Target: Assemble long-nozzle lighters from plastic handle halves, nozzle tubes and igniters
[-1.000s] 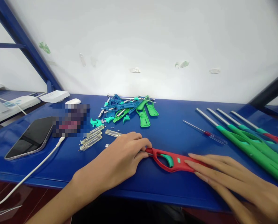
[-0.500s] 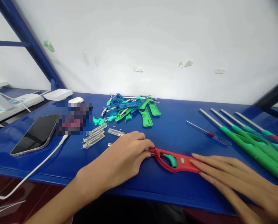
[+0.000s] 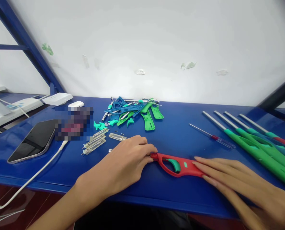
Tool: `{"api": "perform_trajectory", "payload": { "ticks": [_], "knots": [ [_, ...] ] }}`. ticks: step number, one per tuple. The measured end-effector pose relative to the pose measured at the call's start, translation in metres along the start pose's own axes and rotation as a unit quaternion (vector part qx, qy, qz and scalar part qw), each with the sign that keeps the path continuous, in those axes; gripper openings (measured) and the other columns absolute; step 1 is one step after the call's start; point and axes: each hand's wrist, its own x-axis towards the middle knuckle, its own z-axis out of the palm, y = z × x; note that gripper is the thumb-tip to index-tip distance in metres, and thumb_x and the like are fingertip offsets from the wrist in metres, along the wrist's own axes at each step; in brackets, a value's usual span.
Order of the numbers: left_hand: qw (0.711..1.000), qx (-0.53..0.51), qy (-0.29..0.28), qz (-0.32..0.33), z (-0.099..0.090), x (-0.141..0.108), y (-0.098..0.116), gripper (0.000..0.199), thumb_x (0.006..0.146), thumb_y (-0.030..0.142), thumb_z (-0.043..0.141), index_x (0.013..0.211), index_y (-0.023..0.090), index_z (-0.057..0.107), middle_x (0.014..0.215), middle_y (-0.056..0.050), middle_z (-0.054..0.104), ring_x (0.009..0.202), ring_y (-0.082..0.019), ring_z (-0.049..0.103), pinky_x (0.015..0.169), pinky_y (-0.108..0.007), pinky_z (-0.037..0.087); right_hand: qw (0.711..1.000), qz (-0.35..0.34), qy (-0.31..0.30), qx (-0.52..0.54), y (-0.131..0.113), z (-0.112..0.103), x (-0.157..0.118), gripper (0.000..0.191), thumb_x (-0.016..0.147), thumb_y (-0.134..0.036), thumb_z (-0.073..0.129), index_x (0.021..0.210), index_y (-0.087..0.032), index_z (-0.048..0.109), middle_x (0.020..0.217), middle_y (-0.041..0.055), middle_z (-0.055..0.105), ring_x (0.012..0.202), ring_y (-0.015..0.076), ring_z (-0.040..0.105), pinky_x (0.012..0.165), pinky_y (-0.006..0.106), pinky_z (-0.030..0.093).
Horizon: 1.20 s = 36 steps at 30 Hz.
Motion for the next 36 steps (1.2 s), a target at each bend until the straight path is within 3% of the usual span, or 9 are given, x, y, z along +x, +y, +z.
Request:
{"api": "perform_trajectory", "payload": {
  "ticks": [4, 8, 17, 25, 28, 32, 36],
  "knots": [
    [1.0, -0.005, -0.014, -0.017, 0.002, -0.002, -0.003, 0.022, 0.104, 0.014, 0.059, 0.118, 0.02, 0.075, 0.105, -0.003, 0.071, 0.095, -0.022, 0.066, 0.082, -0.034, 0.05, 0.995, -0.035, -0.078, -0.054, -0.001, -0.002, -0.001, 0.055, 0.101, -0.029, 0.056, 0.154, -0.044, 0.052, 0.153, -0.0035, 0.061, 0.138, 0.0313, 0.061, 0.111, 0.053, 0.056],
    [0.999, -0.004, -0.021, -0.033, 0.006, -0.004, -0.007, 0.025, 0.106, 0.019, 0.058, 0.127, 0.026, 0.069, 0.11, -0.003, 0.067, 0.096, -0.023, 0.065, 0.083, -0.036, 0.05, 0.988, -0.035, -0.107, -0.103, -0.006, -0.005, 0.001, 0.056, 0.105, -0.03, 0.049, 0.159, -0.044, 0.044, 0.159, -0.0037, 0.056, 0.143, 0.0295, 0.055, 0.112, 0.055, 0.056],
    [0.998, -0.017, -0.048, -0.043, 0.004, -0.003, -0.005, 0.025, 0.106, 0.017, 0.055, 0.122, 0.028, 0.071, 0.105, -0.002, 0.063, 0.095, -0.021, 0.062, 0.082, -0.034, 0.047, 0.988, -0.028, -0.108, -0.106, -0.004, -0.004, 0.001, 0.052, 0.106, -0.033, 0.046, 0.158, -0.043, 0.045, 0.157, -0.0026, 0.056, 0.142, 0.0258, 0.055, 0.111, 0.049, 0.057],
    [0.999, -0.006, -0.046, -0.002, 0.002, -0.003, -0.005, 0.032, 0.104, 0.007, 0.054, 0.115, 0.027, 0.076, 0.1, -0.002, 0.06, 0.088, -0.018, 0.058, 0.072, -0.029, 0.04, 0.994, -0.031, -0.076, -0.077, -0.006, -0.005, 0.005, 0.048, 0.106, -0.027, 0.046, 0.15, -0.046, 0.055, 0.148, -0.0033, 0.064, 0.13, 0.0201, 0.066, 0.103, 0.034, 0.062],
    [0.999, 0.008, -0.053, 0.005, 0.001, -0.004, -0.003, 0.033, 0.103, 0.005, 0.053, 0.115, 0.026, 0.076, 0.1, -0.003, 0.059, 0.087, -0.018, 0.056, 0.071, -0.029, 0.04, 0.993, -0.019, -0.089, -0.07, -0.007, -0.007, 0.005, 0.049, 0.105, -0.027, 0.049, 0.15, -0.046, 0.056, 0.147, -0.0028, 0.065, 0.127, 0.0211, 0.068, 0.102, 0.035, 0.062],
    [0.998, 0.031, -0.058, 0.009, 0.0, -0.004, 0.0, 0.034, 0.102, 0.003, 0.054, 0.117, 0.024, 0.074, 0.101, -0.003, 0.059, 0.088, -0.019, 0.056, 0.072, -0.03, 0.04, 0.991, -0.001, -0.128, -0.027, -0.008, -0.007, 0.003, 0.052, 0.102, -0.033, 0.056, 0.153, -0.045, 0.054, 0.155, -0.0032, 0.059, 0.138, 0.0255, 0.061, 0.11, 0.042, 0.057],
    [0.997, 0.04, -0.063, 0.022, -0.001, -0.004, 0.002, 0.035, 0.101, 0.001, 0.052, 0.117, 0.022, 0.073, 0.101, -0.003, 0.059, 0.089, -0.019, 0.056, 0.074, -0.031, 0.042, 0.996, 0.064, -0.067, -0.005, -0.013, -0.004, 0.011, 0.034, 0.107, -0.038, 0.05, 0.133, -0.046, 0.071, 0.14, -0.0055, 0.072, 0.13, 0.0241, 0.067, 0.107, 0.044, 0.06]
  ]
}}
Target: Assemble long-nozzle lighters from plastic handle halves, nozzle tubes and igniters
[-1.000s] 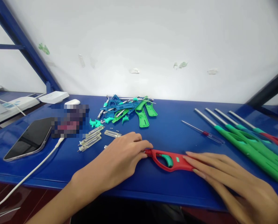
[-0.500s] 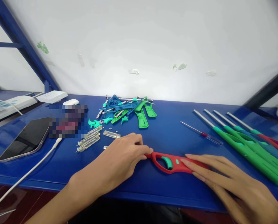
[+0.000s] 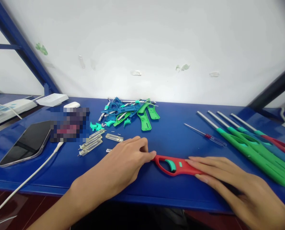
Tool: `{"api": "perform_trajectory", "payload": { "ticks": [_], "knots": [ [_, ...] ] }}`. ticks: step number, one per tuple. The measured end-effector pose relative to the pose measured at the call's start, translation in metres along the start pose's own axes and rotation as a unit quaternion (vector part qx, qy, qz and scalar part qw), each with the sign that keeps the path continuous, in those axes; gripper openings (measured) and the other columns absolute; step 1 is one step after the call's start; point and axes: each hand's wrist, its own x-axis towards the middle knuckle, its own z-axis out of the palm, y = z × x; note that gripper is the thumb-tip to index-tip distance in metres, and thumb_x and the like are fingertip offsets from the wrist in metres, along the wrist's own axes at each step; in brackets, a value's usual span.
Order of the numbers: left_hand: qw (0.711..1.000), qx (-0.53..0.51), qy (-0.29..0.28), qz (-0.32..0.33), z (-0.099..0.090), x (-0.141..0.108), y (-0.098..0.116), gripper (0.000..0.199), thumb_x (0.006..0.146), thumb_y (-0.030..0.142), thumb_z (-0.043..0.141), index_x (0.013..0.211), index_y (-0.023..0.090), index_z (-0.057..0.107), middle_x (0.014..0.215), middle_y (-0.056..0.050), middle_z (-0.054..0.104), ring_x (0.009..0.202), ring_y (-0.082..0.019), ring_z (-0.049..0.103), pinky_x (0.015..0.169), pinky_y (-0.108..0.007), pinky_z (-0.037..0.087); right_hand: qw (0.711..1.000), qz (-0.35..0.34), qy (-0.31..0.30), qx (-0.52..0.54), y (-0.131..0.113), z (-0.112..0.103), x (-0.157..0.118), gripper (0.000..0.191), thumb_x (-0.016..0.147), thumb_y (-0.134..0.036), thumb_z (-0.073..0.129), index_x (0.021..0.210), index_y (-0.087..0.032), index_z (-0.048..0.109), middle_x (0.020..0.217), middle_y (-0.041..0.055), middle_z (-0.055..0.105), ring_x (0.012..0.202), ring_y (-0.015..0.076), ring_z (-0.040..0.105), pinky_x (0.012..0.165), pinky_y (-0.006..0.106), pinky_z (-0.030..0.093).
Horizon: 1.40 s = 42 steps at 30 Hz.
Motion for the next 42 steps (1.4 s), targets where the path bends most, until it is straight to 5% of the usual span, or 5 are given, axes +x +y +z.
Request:
{"api": "perform_trajectory", "payload": {
  "ticks": [11, 25, 33, 38, 42],
  "knots": [
    [0.994, -0.077, 0.059, -0.05, 0.01, 0.001, 0.004, 0.02, 0.103, 0.038, 0.065, 0.115, 0.026, 0.075, 0.121, -0.004, 0.063, 0.102, -0.022, 0.064, 0.09, -0.037, 0.05, 0.992, 0.093, 0.054, 0.068, -0.012, 0.001, 0.012, 0.04, 0.098, -0.055, 0.064, 0.136, -0.039, 0.066, 0.131, -0.0016, 0.077, 0.117, 0.0238, 0.075, 0.096, 0.034, 0.064],
    [0.978, -0.179, 0.053, -0.093, 0.018, 0.003, 0.006, 0.01, 0.096, 0.023, 0.075, 0.094, 0.025, 0.066, 0.098, 0.006, 0.069, 0.096, -0.017, 0.062, 0.086, -0.028, 0.045, 0.989, 0.113, 0.014, 0.093, -0.022, -0.002, 0.006, 0.025, 0.102, -0.046, 0.06, 0.123, -0.032, 0.062, 0.12, 0.0012, 0.076, 0.108, 0.0206, 0.075, 0.086, 0.025, 0.063],
    [0.982, -0.122, 0.098, -0.105, 0.008, 0.0, 0.018, 0.026, 0.079, 0.007, 0.086, 0.083, 0.023, 0.066, 0.086, 0.005, 0.068, 0.08, -0.016, 0.064, 0.069, -0.026, 0.046, 0.989, 0.125, 0.033, 0.079, -0.021, 0.0, -0.001, 0.061, 0.094, -0.054, 0.07, 0.151, -0.039, 0.053, 0.128, 0.0025, 0.076, 0.111, 0.026, 0.076, 0.094, 0.036, 0.064],
    [0.985, -0.061, 0.152, -0.055, 0.014, -0.006, 0.014, 0.036, 0.086, 0.003, 0.075, 0.111, 0.028, 0.072, 0.104, 0.001, 0.07, 0.089, -0.019, 0.066, 0.078, -0.031, 0.049, 0.984, 0.127, 0.029, 0.121, -0.034, -0.001, 0.013, 0.031, 0.091, -0.049, 0.075, 0.117, -0.032, 0.079, 0.109, 0.0042, 0.08, 0.096, 0.026, 0.078, 0.08, 0.032, 0.066],
    [0.988, -0.045, 0.145, -0.028, 0.019, -0.01, 0.01, 0.029, 0.098, 0.009, 0.059, 0.113, 0.029, 0.074, 0.104, -0.002, 0.065, 0.087, -0.017, 0.063, 0.075, -0.03, 0.049, 0.98, 0.127, 0.026, 0.149, -0.039, 0.0, 0.02, 0.022, 0.094, -0.043, 0.074, 0.11, -0.03, 0.08, 0.1, 0.0033, 0.078, 0.086, 0.0216, 0.076, 0.075, 0.028, 0.064]
  ]
}}
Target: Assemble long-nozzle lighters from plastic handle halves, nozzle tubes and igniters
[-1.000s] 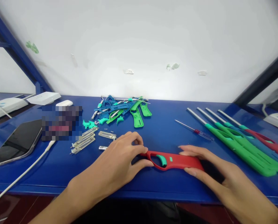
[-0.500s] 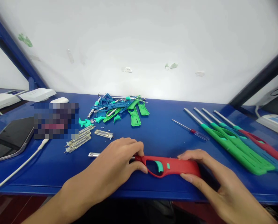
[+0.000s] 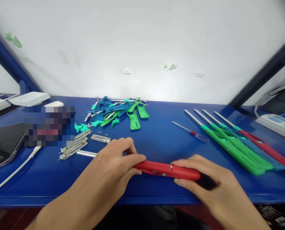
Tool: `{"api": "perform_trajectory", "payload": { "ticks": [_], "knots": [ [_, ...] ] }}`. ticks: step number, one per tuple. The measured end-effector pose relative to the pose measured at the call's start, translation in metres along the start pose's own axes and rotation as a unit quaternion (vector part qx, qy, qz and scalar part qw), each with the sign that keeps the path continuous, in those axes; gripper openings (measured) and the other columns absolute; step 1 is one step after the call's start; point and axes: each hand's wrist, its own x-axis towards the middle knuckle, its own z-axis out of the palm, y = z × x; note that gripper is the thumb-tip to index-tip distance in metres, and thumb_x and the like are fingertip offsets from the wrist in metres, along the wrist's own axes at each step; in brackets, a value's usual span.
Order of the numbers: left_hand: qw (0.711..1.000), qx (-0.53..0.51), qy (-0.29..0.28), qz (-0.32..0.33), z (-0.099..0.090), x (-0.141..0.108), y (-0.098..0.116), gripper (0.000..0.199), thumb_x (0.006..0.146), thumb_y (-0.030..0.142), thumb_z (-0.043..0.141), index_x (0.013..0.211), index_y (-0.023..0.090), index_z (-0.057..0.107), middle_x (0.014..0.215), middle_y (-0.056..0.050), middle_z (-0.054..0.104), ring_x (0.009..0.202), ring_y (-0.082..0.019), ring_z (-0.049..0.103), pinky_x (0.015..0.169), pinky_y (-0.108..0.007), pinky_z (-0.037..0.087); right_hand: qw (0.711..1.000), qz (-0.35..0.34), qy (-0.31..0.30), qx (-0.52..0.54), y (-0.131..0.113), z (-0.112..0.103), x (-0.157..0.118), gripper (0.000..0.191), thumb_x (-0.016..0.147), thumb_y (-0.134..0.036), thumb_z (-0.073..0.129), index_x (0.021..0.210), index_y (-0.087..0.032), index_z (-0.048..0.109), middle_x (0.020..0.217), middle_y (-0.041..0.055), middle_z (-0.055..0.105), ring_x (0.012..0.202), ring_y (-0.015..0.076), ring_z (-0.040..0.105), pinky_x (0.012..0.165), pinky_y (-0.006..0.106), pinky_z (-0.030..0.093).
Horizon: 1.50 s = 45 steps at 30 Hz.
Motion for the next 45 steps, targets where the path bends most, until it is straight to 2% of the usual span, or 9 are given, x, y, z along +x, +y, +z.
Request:
{"api": "perform_trajectory", "payload": {
  "ticks": [4, 8, 19, 24, 30, 34, 38, 42, 45],
  "knots": [
    [1.0, -0.008, -0.011, -0.011, 0.0, -0.001, 0.0, 0.026, 0.099, 0.01, 0.058, 0.109, 0.028, 0.074, 0.102, -0.002, 0.062, 0.083, -0.016, 0.061, 0.072, -0.029, 0.048, 0.999, -0.018, 0.026, -0.017, 0.001, 0.004, -0.004, 0.02, 0.094, -0.043, 0.073, 0.111, -0.033, 0.078, 0.106, 0.0017, 0.08, 0.092, 0.0228, 0.077, 0.081, 0.03, 0.064],
    [1.0, 0.003, -0.017, -0.01, -0.001, -0.001, 0.004, 0.025, 0.099, 0.008, 0.057, 0.105, 0.027, 0.072, 0.102, -0.002, 0.06, 0.084, -0.017, 0.059, 0.072, -0.031, 0.047, 0.998, -0.045, 0.043, -0.031, -0.005, 0.006, -0.007, 0.016, 0.095, -0.042, 0.073, 0.109, -0.036, 0.076, 0.105, -0.0041, 0.082, 0.089, 0.0182, 0.079, 0.08, 0.022, 0.063],
    [0.997, 0.008, -0.069, -0.023, 0.0, -0.008, 0.004, 0.033, 0.103, 0.007, 0.048, 0.12, 0.03, 0.064, 0.122, -0.002, 0.059, 0.104, -0.02, 0.06, 0.092, -0.037, 0.05, 0.987, -0.12, 0.086, -0.058, -0.008, 0.012, -0.009, 0.015, 0.099, -0.033, 0.069, 0.112, -0.037, 0.075, 0.103, -0.0096, 0.082, 0.087, 0.013, 0.078, 0.083, 0.017, 0.061],
    [0.998, 0.0, -0.064, -0.018, 0.0, -0.006, 0.006, 0.027, 0.107, 0.018, 0.053, 0.128, 0.03, 0.063, 0.127, -0.002, 0.066, 0.111, -0.022, 0.065, 0.094, -0.037, 0.052, 0.982, -0.139, 0.094, -0.082, -0.007, 0.012, -0.008, 0.016, 0.1, -0.032, 0.068, 0.113, -0.036, 0.076, 0.102, -0.0083, 0.082, 0.086, 0.014, 0.078, 0.083, 0.019, 0.061],
    [0.996, 0.005, 0.005, 0.084, 0.003, 0.004, 0.004, 0.023, 0.106, 0.014, 0.052, 0.117, 0.019, 0.072, 0.098, -0.005, 0.079, 0.078, -0.023, 0.072, 0.069, -0.036, 0.053, 0.978, -0.16, 0.104, -0.086, -0.006, 0.01, -0.008, 0.016, 0.101, -0.031, 0.065, 0.113, -0.035, 0.076, 0.103, -0.008, 0.083, 0.083, 0.0124, 0.077, 0.08, 0.017, 0.059],
    [0.993, -0.011, 0.041, 0.113, 0.005, 0.006, 0.003, 0.023, 0.1, 0.007, 0.057, 0.113, 0.015, 0.073, 0.093, -0.005, 0.08, 0.071, -0.023, 0.073, 0.065, -0.036, 0.052, 0.976, -0.169, 0.1, -0.089, -0.003, 0.008, -0.01, 0.018, 0.102, -0.031, 0.065, 0.115, -0.034, 0.077, 0.104, -0.0072, 0.083, 0.083, 0.0129, 0.078, 0.078, 0.018, 0.059],
    [0.992, 0.006, 0.053, 0.116, 0.003, 0.008, 0.006, 0.021, 0.101, 0.01, 0.056, 0.112, 0.015, 0.074, 0.092, -0.005, 0.081, 0.068, -0.023, 0.074, 0.062, -0.036, 0.054, 0.981, -0.114, 0.128, -0.091, 0.004, 0.016, -0.016, 0.023, 0.101, -0.046, 0.064, 0.113, -0.034, 0.081, 0.103, -0.0039, 0.084, 0.09, 0.0214, 0.08, 0.072, 0.026, 0.062],
    [0.981, 0.055, 0.115, 0.146, -0.002, 0.011, 0.014, 0.027, 0.101, 0.003, 0.052, 0.114, 0.012, 0.073, 0.108, -0.007, 0.082, 0.096, -0.025, 0.077, 0.09, -0.039, 0.056, 0.982, -0.04, 0.173, -0.057, 0.007, 0.021, -0.018, 0.03, 0.094, -0.058, 0.068, 0.106, -0.037, 0.085, 0.104, -0.0025, 0.084, 0.097, 0.0273, 0.08, 0.08, 0.032, 0.066],
    [0.964, 0.081, 0.202, 0.152, -0.007, 0.01, 0.024, 0.035, 0.094, -0.002, 0.059, 0.122, 0.015, 0.072, 0.118, -0.005, 0.08, 0.122, -0.026, 0.069, 0.112, -0.042, 0.044, 0.983, 0.014, 0.183, 0.026, 0.004, 0.013, -0.013, 0.032, 0.087, -0.058, 0.075, 0.101, -0.032, 0.087, 0.097, 0.0024, 0.085, 0.087, 0.0283, 0.082, 0.074, 0.03, 0.067]
  ]
}}
